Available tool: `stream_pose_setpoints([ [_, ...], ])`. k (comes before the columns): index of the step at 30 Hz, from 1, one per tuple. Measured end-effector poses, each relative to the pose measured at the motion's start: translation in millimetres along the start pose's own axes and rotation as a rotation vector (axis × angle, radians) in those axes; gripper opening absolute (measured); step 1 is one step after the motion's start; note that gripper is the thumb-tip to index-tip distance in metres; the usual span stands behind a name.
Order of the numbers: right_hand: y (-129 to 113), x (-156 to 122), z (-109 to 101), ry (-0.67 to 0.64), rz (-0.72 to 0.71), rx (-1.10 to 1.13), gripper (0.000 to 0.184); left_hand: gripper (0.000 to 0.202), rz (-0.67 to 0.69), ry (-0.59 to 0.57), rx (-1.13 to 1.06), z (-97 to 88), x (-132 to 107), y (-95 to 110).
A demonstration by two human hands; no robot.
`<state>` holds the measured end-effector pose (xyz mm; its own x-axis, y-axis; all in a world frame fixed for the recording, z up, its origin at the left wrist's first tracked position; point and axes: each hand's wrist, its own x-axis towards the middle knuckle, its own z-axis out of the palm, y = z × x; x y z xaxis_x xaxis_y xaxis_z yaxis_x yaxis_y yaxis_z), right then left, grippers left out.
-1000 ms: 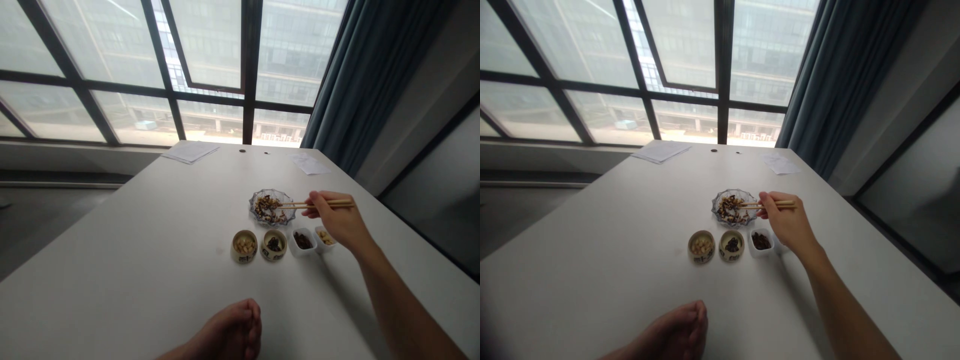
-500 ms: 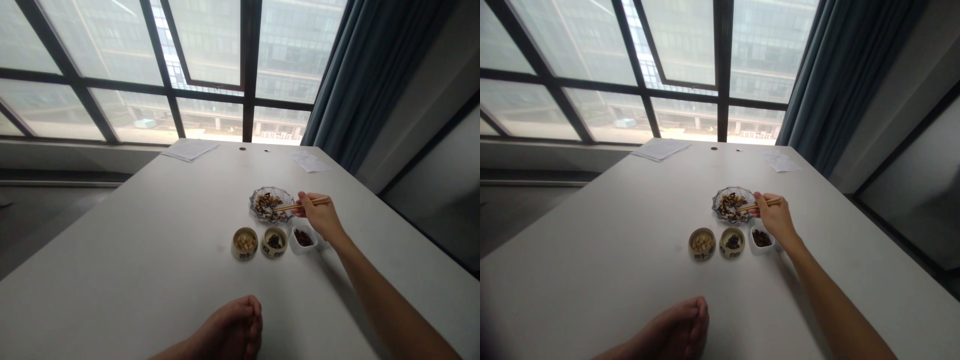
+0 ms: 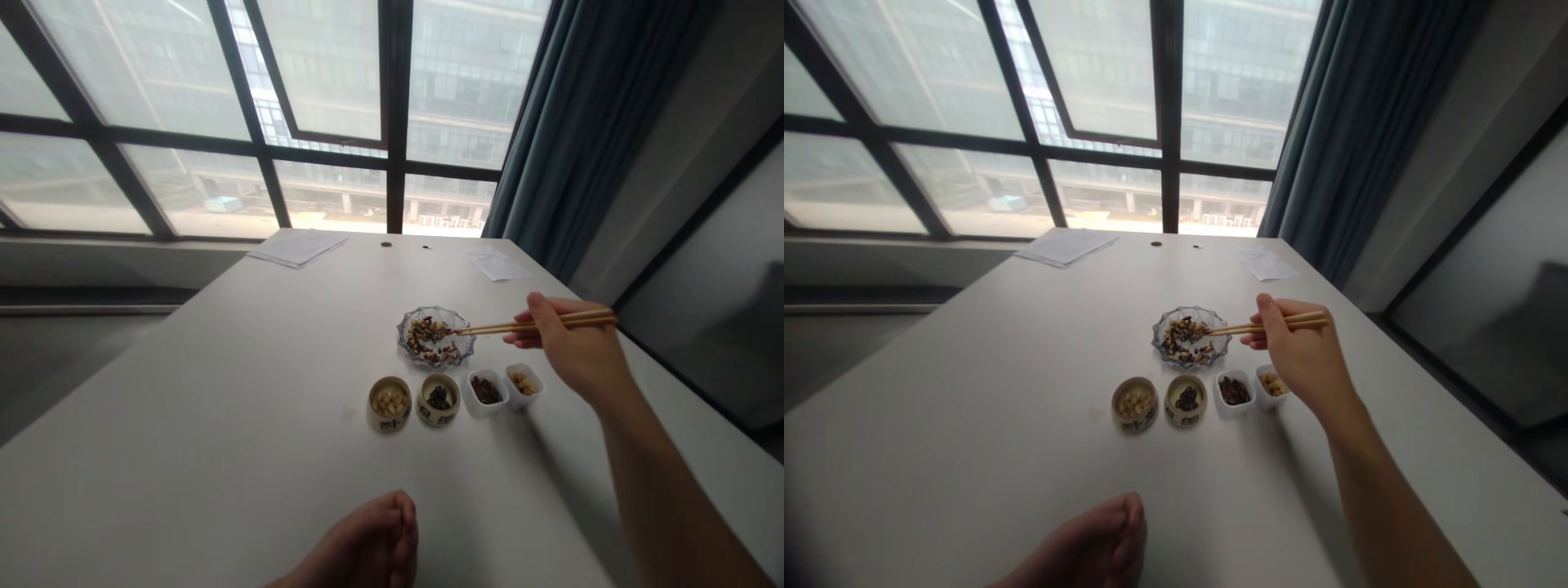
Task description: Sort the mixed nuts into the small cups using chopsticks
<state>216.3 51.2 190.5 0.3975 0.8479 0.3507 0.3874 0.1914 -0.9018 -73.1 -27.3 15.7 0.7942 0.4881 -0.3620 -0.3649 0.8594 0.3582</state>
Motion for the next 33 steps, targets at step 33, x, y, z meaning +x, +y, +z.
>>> stream_pose_setpoints([
  [33,-37,-33,-39,-0.319,-0.099,-0.513,0.041,0.012,-0.009,0.017,-0.022,2.3,-2,2],
])
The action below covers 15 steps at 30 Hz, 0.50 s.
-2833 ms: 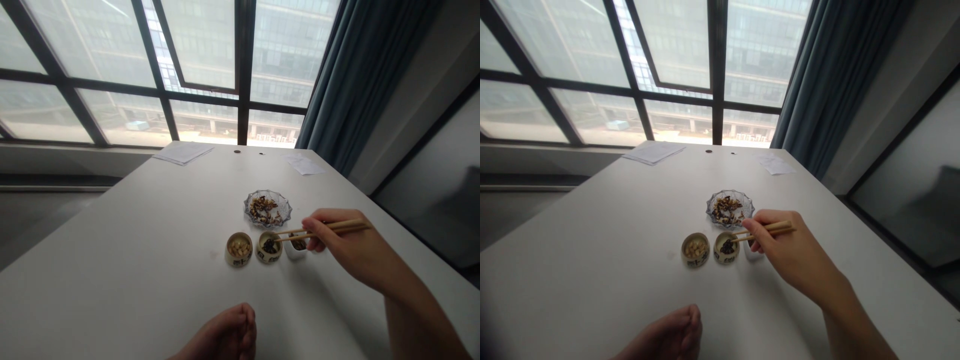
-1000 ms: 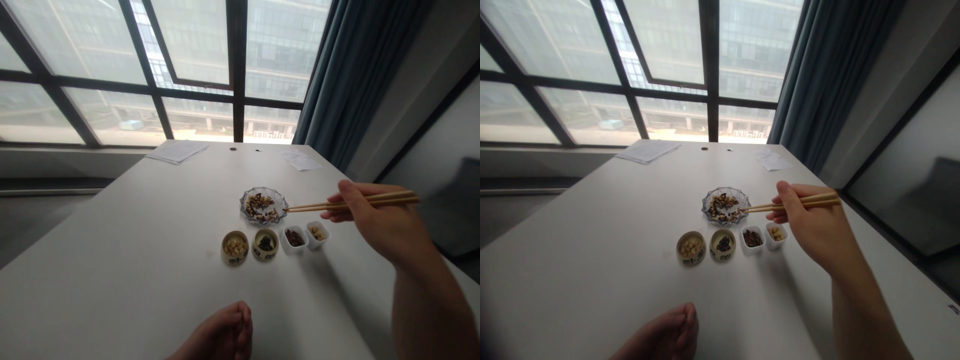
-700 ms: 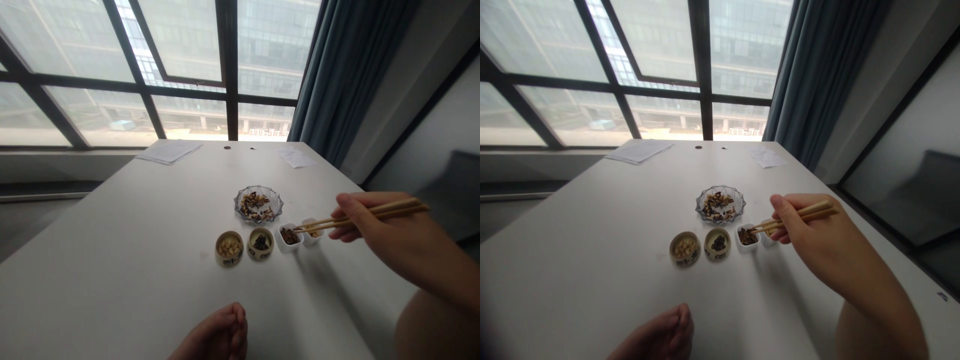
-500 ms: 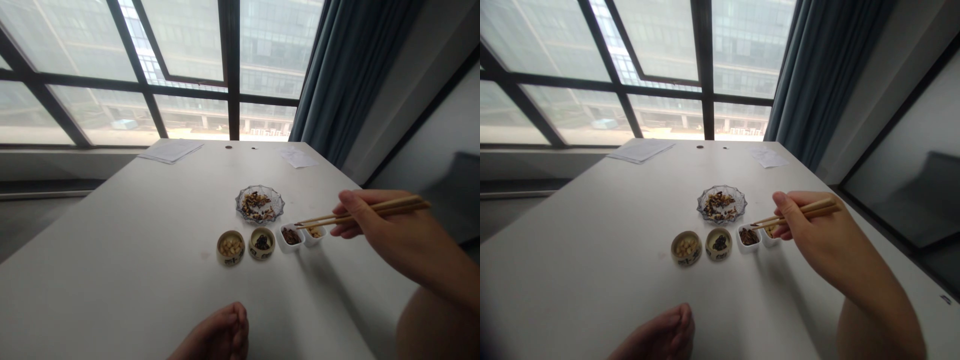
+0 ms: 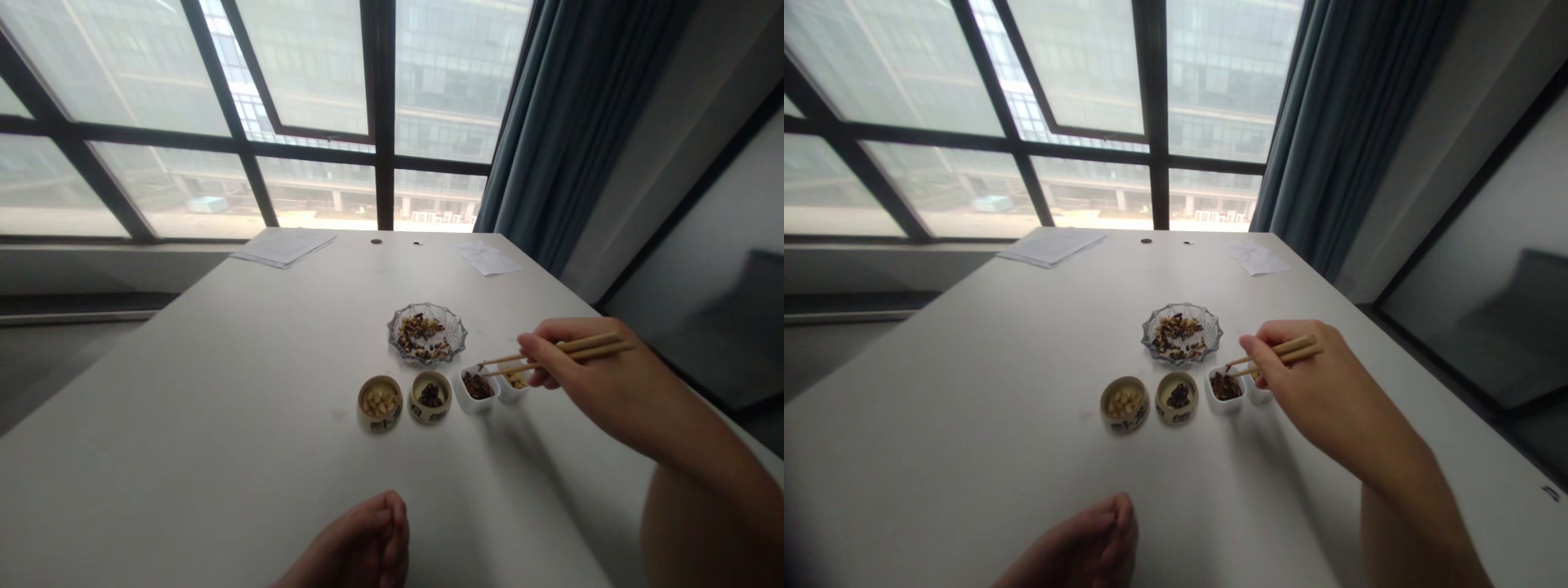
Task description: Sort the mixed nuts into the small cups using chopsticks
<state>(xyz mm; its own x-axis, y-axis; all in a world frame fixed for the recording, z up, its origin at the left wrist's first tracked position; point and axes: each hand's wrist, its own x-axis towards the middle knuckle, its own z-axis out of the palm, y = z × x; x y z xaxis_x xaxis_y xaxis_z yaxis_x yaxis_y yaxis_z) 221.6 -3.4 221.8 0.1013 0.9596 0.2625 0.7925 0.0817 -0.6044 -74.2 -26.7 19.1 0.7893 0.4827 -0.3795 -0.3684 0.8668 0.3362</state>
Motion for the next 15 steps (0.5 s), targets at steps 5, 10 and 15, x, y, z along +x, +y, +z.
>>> stream_pose_setpoints([
  [5,-3,-1,-1,-0.006,-0.03,-0.039,0.038,0.011,-0.011,-0.003,0.015,-2.4,1,1],
  [10,-3,3,5,-0.052,-0.039,-0.007,0.041,0.013,0.026,-0.003,0.03,-5.2,3,-1],
  [15,9,12,11,-0.107,0.017,0.065,0.043,0.011,0.009,0.004,0.026,-4.2,1,-1],
])
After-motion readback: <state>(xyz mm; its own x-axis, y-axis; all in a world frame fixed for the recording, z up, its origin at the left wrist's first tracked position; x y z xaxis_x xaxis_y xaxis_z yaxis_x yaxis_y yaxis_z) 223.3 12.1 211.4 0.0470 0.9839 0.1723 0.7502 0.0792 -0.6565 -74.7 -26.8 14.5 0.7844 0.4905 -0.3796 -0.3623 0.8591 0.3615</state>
